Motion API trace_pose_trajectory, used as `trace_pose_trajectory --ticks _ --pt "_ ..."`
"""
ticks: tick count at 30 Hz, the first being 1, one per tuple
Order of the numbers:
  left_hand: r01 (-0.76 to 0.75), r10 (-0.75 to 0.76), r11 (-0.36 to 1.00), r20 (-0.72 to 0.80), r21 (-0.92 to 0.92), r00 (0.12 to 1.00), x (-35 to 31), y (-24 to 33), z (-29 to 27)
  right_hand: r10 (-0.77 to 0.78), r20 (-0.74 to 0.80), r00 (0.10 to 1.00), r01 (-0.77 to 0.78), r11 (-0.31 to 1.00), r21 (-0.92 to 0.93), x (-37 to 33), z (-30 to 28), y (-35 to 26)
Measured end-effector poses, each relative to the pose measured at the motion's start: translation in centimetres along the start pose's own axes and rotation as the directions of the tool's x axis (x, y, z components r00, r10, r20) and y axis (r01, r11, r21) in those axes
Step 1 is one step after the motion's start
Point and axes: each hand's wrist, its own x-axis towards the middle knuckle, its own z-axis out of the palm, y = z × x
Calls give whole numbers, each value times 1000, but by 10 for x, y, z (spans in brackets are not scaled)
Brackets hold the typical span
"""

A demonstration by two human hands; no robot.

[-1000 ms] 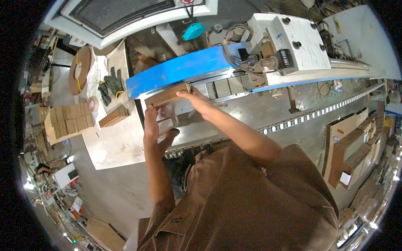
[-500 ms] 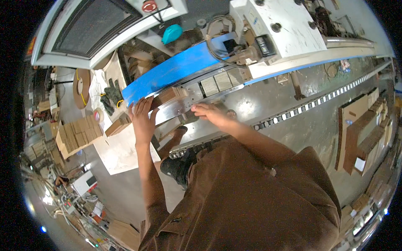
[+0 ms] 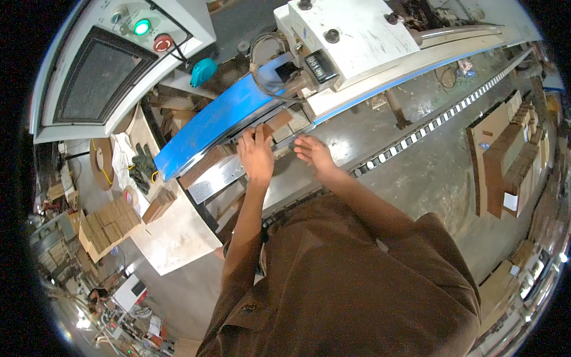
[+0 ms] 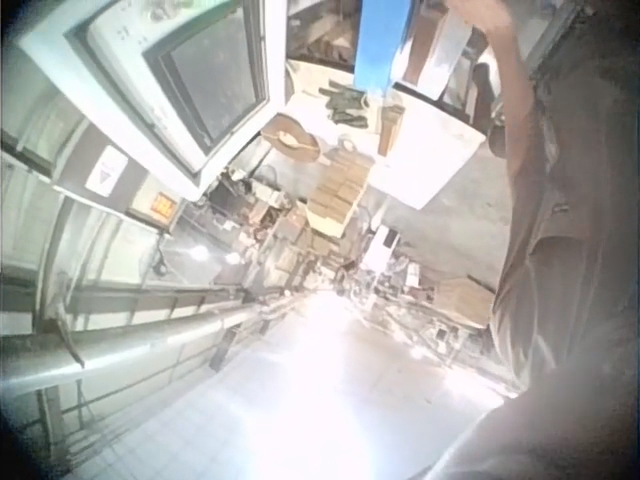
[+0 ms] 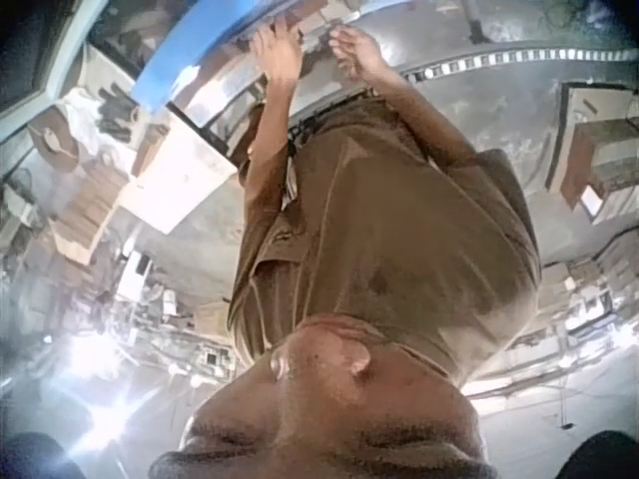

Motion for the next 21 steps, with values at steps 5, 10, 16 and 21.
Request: trace_pose_trajectory --ticks 5,10,16,21 --pt "-125 135 989 -142 79 981 16 -19 39 -43 55 998 39 997 69 20 22 -2" --pt "-200 217 973 -157 114 964 19 -31 43 -65 133 989 51 993 103 39 49 -7" --pt "-194 202 973 -53 128 978 11 -37 42 23 170 985 -76 947 312 43 58 -6" --pt "-188 186 977 29 97 982 14 -29 38 20 145 989 -73 927 367 31 61 -19"
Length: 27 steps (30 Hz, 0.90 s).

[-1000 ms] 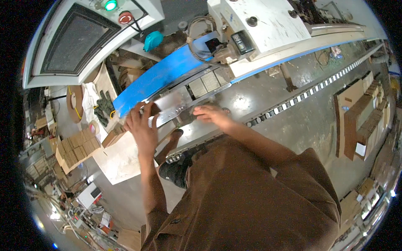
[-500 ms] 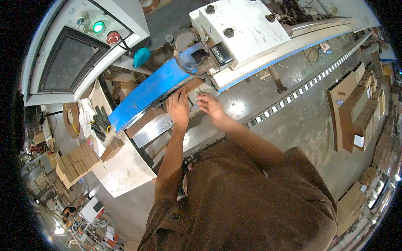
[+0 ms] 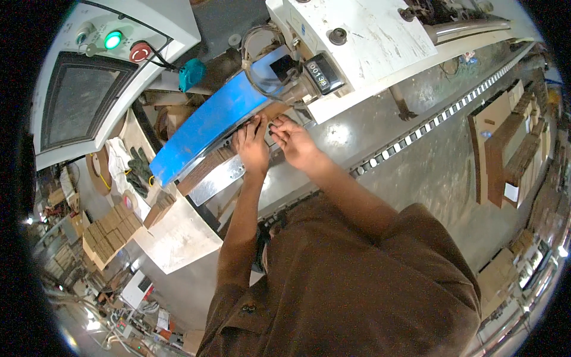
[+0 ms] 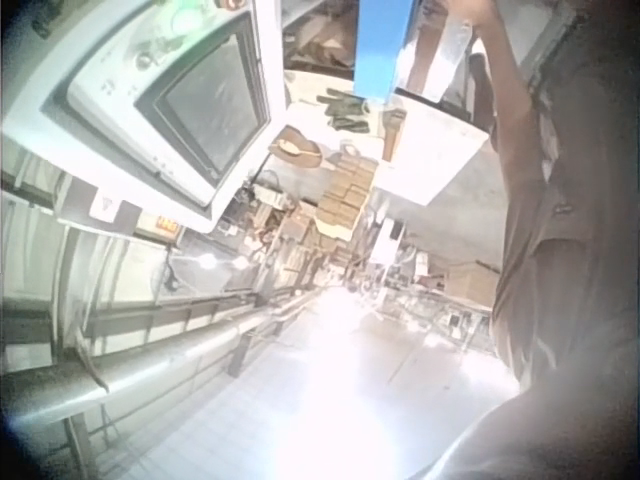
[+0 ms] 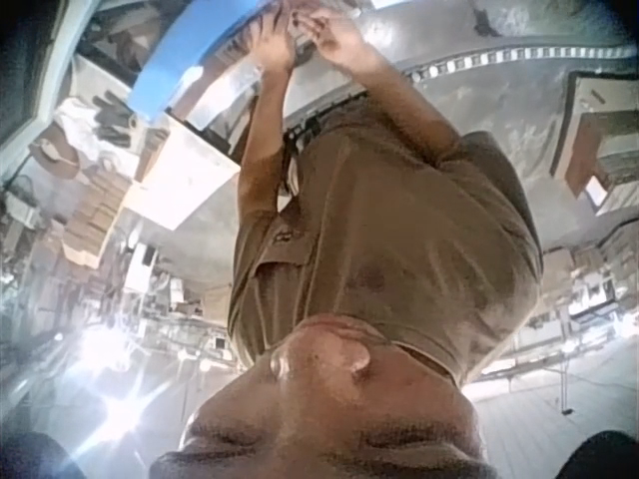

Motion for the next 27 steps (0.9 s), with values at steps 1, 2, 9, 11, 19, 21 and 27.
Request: trace_pose_trajectory --ticks 1,2,9,11,19,21,27 --pt "-5 5 1000 4 -8 1000 1 1 2 -8 5 1000 8 1000 22 1 -5 2" --pt "-9 8 1000 -37 -27 999 6 6 3 -19 15 1000 19 999 38 4 -9 2" --pt "-56 51 985 -35 -164 998 31 38 11 -211 58 976 218 958 -187 -13 -20 -6" --pt "-94 87 986 -58 -137 995 40 45 20 -306 116 945 327 884 -333 -21 -26 3" --pt "11 -109 893 -194 -450 975 -2 42 -21 -290 366 884 461 674 -578 -69 17 21" --pt "115 -211 906 -200 -407 957 -50 20 -17 -135 388 912 354 737 -576 -47 21 26" --pt "581 -816 274 134 -766 562 -177 -49 -74 196 138 971 -55 742 -668 15 33 73"
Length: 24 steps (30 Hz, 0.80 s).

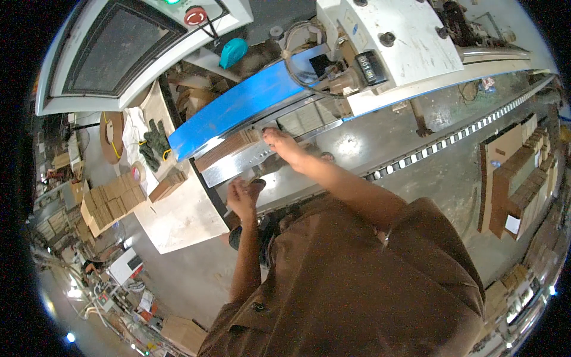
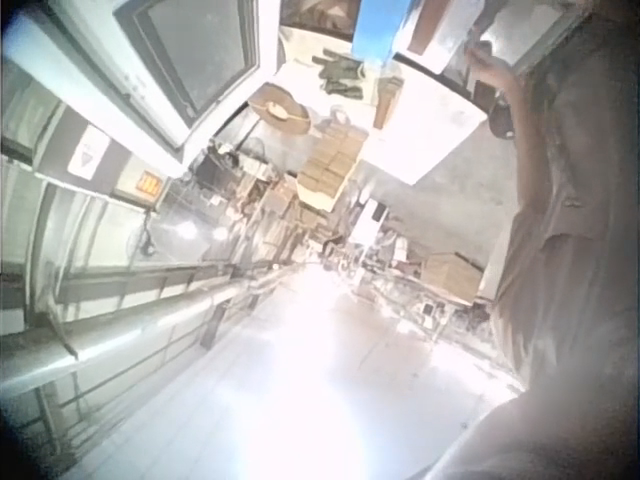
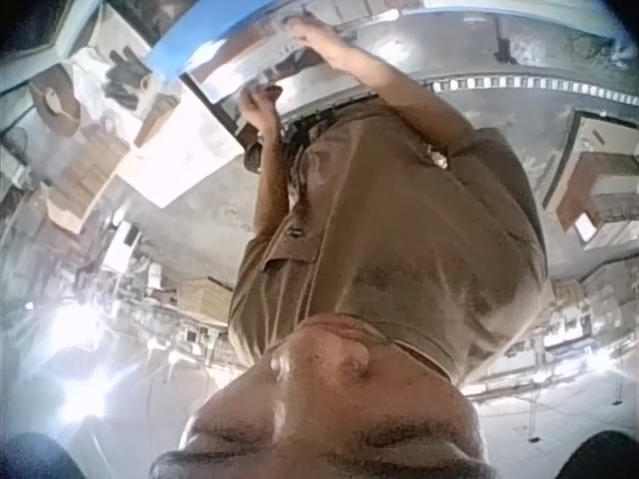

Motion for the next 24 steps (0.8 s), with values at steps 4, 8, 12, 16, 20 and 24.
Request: trace_pose_trajectory --ticks 4,8,12,16,20,24 --pt "58 -63 972 -14 -230 998 38 36 -29 -1 -10 1000 0 999 -33 21 13 16" --pt "133 -106 936 101 -325 989 67 27 -43 7 29 1000 -4 996 -90 25 31 10" --pt "422 -444 696 113 -582 889 50 102 -28 -26 19 999 28 995 -97 33 47 9" --pt "286 -359 906 -211 -311 909 55 73 -46 -55 33 998 59 989 -137 45 54 19" --pt "-332 397 909 -273 253 876 76 46 -89 -99 54 994 102 993 -61 28 50 15" --pt "-505 509 479 242 718 826 79 115 -78 -75 112 991 78 997 -23 9 21 24"
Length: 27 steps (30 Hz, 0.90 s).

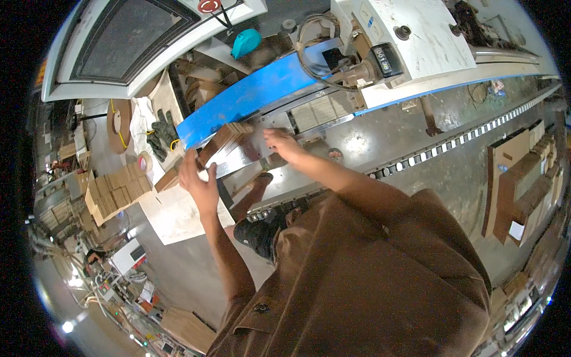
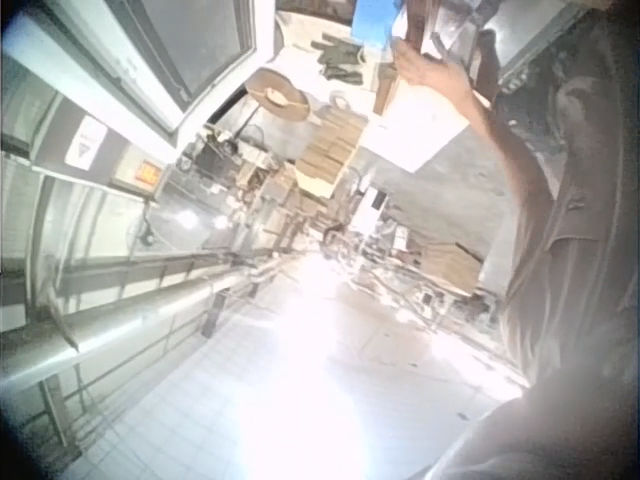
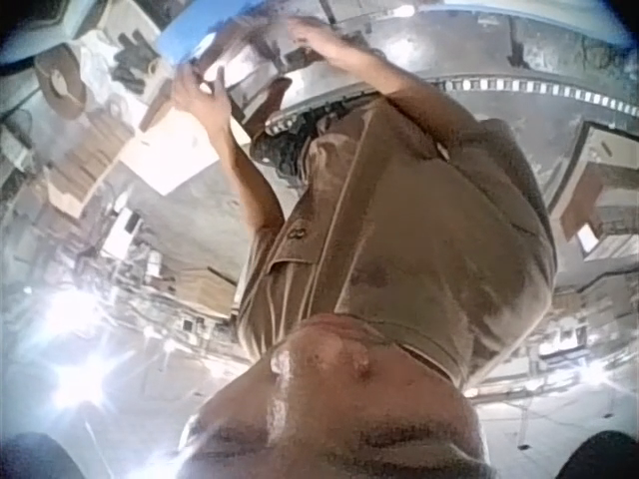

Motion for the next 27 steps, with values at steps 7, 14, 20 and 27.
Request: trace_pose_trajectory --ticks 7,14,20,27 --pt "-162 137 959 119 232 983 17 -5 11 44 -27 999 -41 993 108 -70 -60 -2" --pt "-279 282 959 62 -59 957 12 115 48 62 -181 982 -23 978 209 -116 -98 -19" --pt "-318 319 948 6 -29 948 22 150 178 43 -360 932 65 957 283 -88 -94 -42" --pt "-385 384 923 -44 -7 922 27 140 213 27 -300 954 132 858 496 -37 -93 -41"
